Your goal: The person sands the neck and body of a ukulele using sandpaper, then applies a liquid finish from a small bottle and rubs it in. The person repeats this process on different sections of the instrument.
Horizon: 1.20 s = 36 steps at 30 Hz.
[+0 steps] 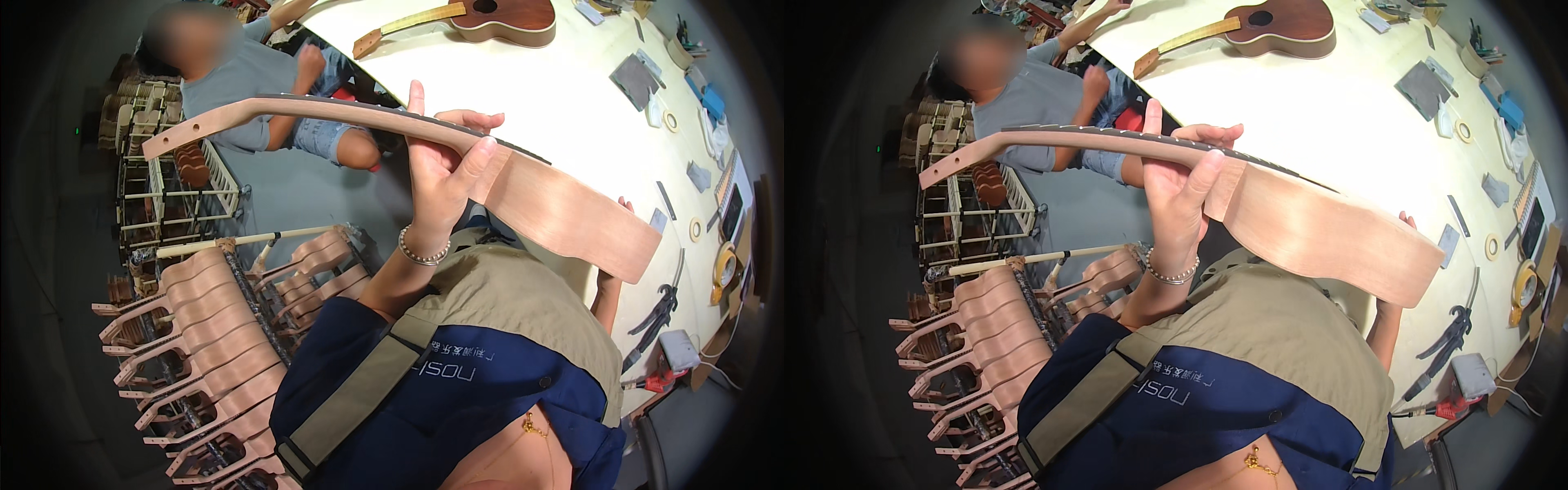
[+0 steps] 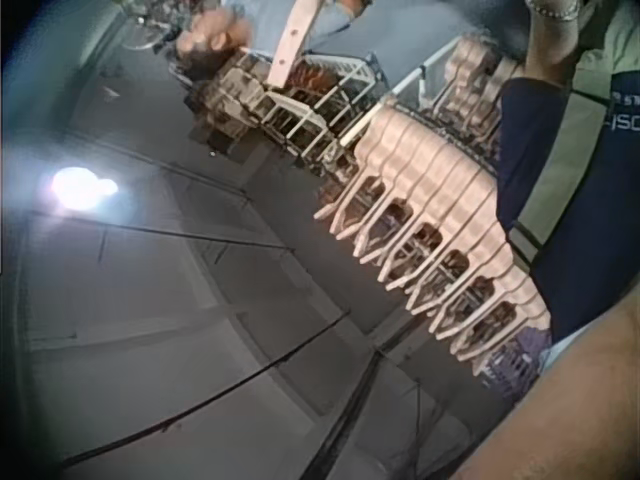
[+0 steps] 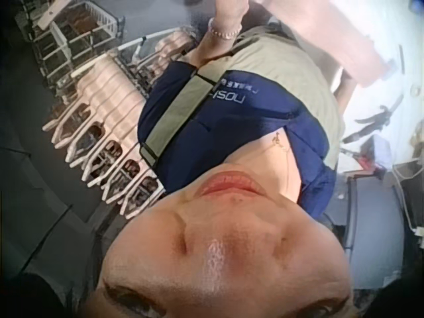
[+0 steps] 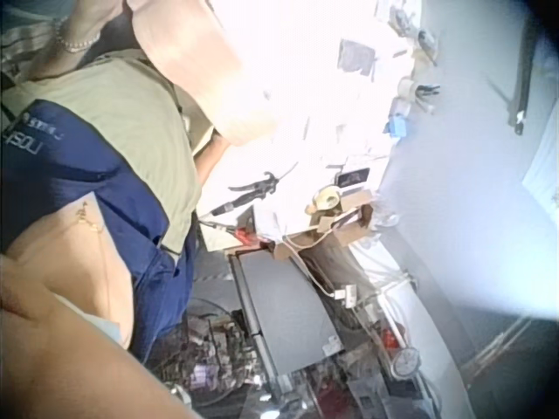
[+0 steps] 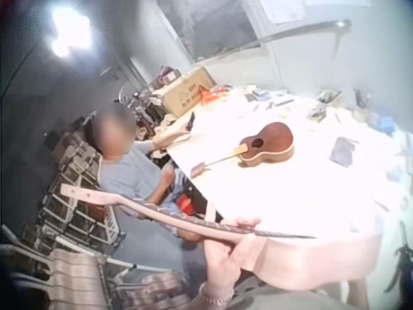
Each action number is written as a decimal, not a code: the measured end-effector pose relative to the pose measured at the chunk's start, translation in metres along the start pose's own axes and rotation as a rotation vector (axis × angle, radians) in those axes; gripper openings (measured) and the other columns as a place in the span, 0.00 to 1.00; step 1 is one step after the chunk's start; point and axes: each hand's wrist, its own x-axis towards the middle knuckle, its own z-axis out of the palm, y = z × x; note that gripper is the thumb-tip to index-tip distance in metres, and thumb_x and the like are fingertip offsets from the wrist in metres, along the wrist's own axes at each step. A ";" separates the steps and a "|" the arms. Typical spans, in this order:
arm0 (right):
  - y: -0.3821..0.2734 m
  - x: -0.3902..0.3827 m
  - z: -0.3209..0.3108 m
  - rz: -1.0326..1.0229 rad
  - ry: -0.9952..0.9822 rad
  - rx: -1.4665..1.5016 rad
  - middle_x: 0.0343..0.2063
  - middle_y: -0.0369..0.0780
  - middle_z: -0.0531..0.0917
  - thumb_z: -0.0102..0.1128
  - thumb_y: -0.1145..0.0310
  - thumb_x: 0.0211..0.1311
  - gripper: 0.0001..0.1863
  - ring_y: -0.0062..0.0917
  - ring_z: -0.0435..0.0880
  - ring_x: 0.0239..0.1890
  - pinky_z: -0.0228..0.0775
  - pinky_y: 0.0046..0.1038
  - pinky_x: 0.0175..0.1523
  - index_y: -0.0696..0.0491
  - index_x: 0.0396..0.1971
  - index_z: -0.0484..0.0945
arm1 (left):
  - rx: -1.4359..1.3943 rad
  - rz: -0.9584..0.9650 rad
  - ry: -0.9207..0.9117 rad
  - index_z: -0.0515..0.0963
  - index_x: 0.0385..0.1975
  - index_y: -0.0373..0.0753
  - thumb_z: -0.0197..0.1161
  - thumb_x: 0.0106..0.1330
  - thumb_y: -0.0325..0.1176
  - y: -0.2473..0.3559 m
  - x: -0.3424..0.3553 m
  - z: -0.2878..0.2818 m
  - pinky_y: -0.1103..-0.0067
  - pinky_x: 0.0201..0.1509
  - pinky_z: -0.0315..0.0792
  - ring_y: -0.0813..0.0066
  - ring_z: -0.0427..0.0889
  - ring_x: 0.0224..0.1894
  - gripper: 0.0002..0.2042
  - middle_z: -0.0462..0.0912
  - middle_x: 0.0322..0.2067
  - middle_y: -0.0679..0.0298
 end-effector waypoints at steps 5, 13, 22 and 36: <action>0.009 -0.007 0.000 -0.006 -0.014 0.063 0.63 0.45 0.60 0.44 0.57 0.66 0.31 0.30 0.63 0.62 0.59 0.33 0.64 0.56 0.63 0.53 | 0.007 0.009 0.016 0.29 0.63 0.29 0.51 0.66 0.26 0.003 -0.001 0.002 0.75 0.53 0.70 0.66 0.79 0.44 0.37 0.77 0.38 0.53; 0.035 -0.030 -0.050 0.194 -0.228 -0.160 0.60 0.44 0.64 0.57 0.65 0.59 0.31 0.29 0.64 0.61 0.56 0.33 0.64 0.57 0.61 0.58 | 0.041 -0.118 0.118 0.39 0.63 0.29 0.40 0.72 0.37 0.006 0.004 0.008 0.72 0.49 0.72 0.63 0.80 0.40 0.28 0.77 0.35 0.53; -0.078 -0.040 -0.105 0.200 -0.314 -1.018 0.41 0.42 0.80 0.59 0.78 0.49 0.20 0.33 0.80 0.41 0.70 0.29 0.48 0.52 0.46 0.76 | -0.317 -0.562 0.168 0.52 0.59 0.36 0.37 0.66 0.61 -0.079 -0.003 0.003 0.58 0.48 0.70 0.68 0.72 0.30 0.34 0.71 0.25 0.63; -0.026 0.084 -0.113 0.161 0.189 -1.467 0.37 0.46 0.75 0.68 0.57 0.45 0.26 0.38 0.76 0.41 0.68 0.35 0.43 0.55 0.40 0.68 | -0.516 -1.098 -0.269 0.44 0.64 0.36 0.36 0.71 0.50 -0.214 -0.055 0.091 0.62 0.50 0.73 0.69 0.76 0.35 0.29 0.72 0.30 0.61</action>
